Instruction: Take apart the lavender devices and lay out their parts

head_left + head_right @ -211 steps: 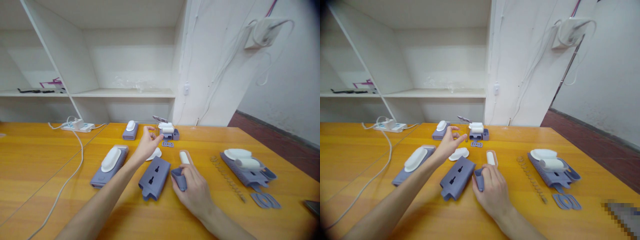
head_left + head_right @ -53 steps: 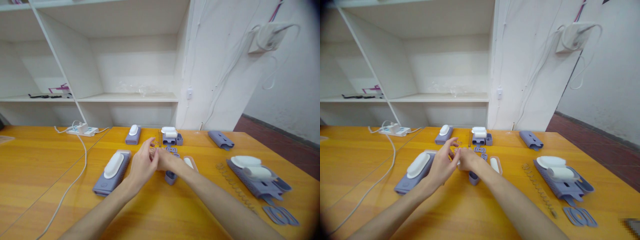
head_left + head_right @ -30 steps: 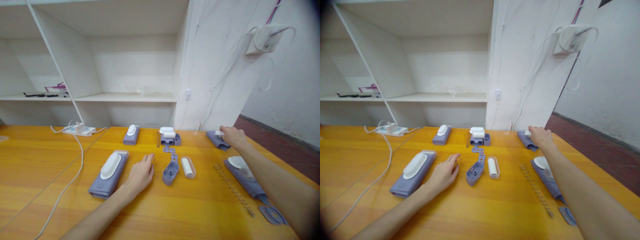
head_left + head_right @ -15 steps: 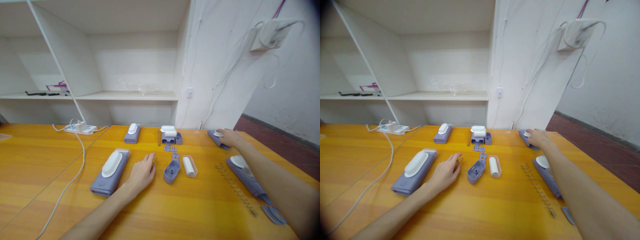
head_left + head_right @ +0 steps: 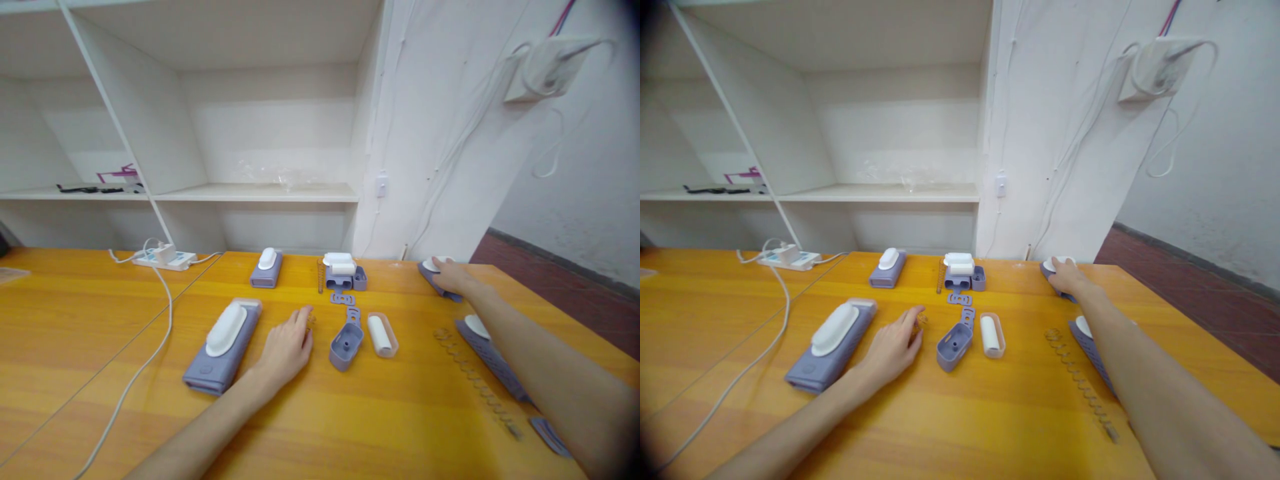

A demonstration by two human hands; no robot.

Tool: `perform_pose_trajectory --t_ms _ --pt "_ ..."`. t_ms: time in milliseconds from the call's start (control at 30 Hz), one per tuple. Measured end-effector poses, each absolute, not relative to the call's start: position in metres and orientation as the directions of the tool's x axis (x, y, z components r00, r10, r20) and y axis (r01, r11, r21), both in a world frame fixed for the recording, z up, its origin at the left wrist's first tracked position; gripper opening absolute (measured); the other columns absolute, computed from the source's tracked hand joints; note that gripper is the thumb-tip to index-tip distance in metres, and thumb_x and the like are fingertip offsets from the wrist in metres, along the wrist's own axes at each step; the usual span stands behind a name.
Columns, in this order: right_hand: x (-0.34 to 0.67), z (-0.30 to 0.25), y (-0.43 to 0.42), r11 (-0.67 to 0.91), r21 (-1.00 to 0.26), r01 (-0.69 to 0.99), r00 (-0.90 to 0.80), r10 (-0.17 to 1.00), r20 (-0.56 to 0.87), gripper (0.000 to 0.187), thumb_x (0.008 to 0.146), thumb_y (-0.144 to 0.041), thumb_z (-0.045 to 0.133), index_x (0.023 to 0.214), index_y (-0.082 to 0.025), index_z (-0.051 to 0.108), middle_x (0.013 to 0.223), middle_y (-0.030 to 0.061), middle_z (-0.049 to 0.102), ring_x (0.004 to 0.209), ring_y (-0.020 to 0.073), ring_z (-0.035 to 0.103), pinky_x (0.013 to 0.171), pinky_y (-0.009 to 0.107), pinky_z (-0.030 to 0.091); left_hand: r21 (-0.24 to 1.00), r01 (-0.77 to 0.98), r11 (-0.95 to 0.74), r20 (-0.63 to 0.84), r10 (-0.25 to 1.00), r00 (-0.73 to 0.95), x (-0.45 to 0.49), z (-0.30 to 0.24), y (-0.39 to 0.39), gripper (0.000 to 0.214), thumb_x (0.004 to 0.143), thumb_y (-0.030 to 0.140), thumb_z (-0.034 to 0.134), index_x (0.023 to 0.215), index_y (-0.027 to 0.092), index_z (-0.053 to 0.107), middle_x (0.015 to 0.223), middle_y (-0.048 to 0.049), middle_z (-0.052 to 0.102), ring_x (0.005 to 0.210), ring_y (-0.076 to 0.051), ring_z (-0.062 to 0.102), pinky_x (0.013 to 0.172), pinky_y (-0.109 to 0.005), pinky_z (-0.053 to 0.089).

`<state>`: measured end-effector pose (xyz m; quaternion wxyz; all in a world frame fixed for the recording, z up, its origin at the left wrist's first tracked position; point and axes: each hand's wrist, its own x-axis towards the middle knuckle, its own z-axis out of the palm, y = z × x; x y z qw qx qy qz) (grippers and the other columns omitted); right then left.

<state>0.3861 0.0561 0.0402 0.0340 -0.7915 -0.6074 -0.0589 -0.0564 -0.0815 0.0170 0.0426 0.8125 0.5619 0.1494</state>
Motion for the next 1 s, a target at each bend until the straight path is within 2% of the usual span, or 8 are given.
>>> perform_pose_trajectory --t_ms 133,267,400,500,633,733,833,1000 --pt "0.387 0.039 0.059 -0.301 0.014 0.953 0.299 0.950 0.087 0.061 0.083 -0.034 0.045 0.141 -0.017 0.034 0.135 0.0217 0.039 0.111 0.0327 0.053 0.085 0.040 0.043 0.233 0.899 -0.371 0.205 0.923 0.327 -0.057 0.015 -0.081 0.043 0.089 0.022 0.038 0.131 0.020 0.031 0.120 -0.0103 0.057 0.095 -0.024 0.063 0.076 -0.032 0.046" --pt "0.383 0.044 0.055 -0.351 0.015 0.936 0.349 0.934 0.076 0.056 0.086 -0.042 0.039 0.139 -0.024 0.036 0.136 0.0208 0.038 0.115 0.0395 0.048 0.085 0.052 0.040 0.222 0.901 -0.373 0.209 0.921 0.330 -0.057 0.014 -0.081 0.045 0.088 0.022 0.038 0.132 0.020 0.031 0.122 -0.0104 0.057 0.096 -0.025 0.062 0.077 -0.033 0.047" --pt "0.357 0.060 0.047 -0.396 0.051 0.917 0.379 0.902 0.206 0.056 0.088 -0.052 0.032 0.135 -0.022 0.041 0.130 0.0231 0.042 0.116 0.0435 0.044 0.084 0.058 0.037 0.225 0.895 -0.384 0.218 0.915 0.338 -0.057 0.014 -0.081 0.045 0.088 0.021 0.038 0.133 0.019 0.030 0.121 -0.0110 0.057 0.098 -0.025 0.062 0.079 -0.033 0.047" --pt "0.316 0.074 0.031 -0.245 0.092 0.965 0.204 0.924 0.323 0.056 0.090 -0.054 0.031 0.130 -0.017 0.046 0.120 0.0217 0.050 0.111 0.0380 0.049 0.084 0.053 0.040 0.228 0.892 -0.390 0.225 0.913 0.341 -0.057 0.014 -0.082 0.045 0.088 0.021 0.038 0.132 0.019 0.031 0.120 -0.0111 0.057 0.097 -0.025 0.062 0.078 -0.034 0.047" --pt "0.248 0.076 -0.011 0.058 0.002 0.998 -0.058 0.994 0.090 0.057 0.084 -0.062 0.040 0.114 -0.018 0.060 0.101 0.0161 0.064 0.095 0.0316 0.060 0.077 0.041 0.046 0.233 0.896 -0.379 0.218 0.918 0.331 -0.056 0.014 -0.082 0.046 0.088 0.020 0.039 0.133 0.020 0.031 0.122 -0.0105 0.056 0.101 -0.025 0.061 0.080 -0.033 0.047" --pt "0.211 0.067 -0.042 0.220 -0.067 0.973 -0.224 0.973 -0.049 0.038 0.078 -0.048 0.056 0.097 -0.018 0.067 0.089 0.0117 0.068 0.084 0.0268 0.064 0.069 0.033 0.047 0.237 0.901 -0.363 0.198 0.926 0.321 -0.056 0.014 -0.082 0.046 0.088 0.019 0.039 0.133 0.021 0.031 0.124 -0.0109 0.055 0.102 -0.025 0.060 0.082 -0.033 0.046" --pt "0.200 0.065 -0.053 0.276 -0.087 0.957 -0.284 0.955 -0.084 0.029 0.072 -0.029 0.059 0.097 -0.017 0.066 0.086 0.0094 0.068 0.079 0.0238 0.065 0.063 0.027 0.045 0.241 0.900 -0.363 0.202 0.926 0.320 -0.056 0.013 -0.082 0.045 0.088 0.020 0.039 0.133 0.020 0.031 0.124 -0.0118 0.055 0.103 -0.024 0.060 0.083 -0.033 0.046" --pt "0.240 0.086 -0.026 0.199 -0.019 0.980 -0.198 0.980 0.018 0.051 0.067 -0.021 0.062 0.116 -0.011 0.056 0.099 0.0136 0.066 0.089 0.0256 0.063 0.067 0.027 0.044 0.239 0.891 -0.386 0.230 0.914 0.334 -0.057 0.012 -0.081 0.044 0.088 0.020 0.039 0.132 0.020 0.031 0.123 -0.0114 0.055 0.101 -0.024 0.061 0.081 -0.033 0.046"
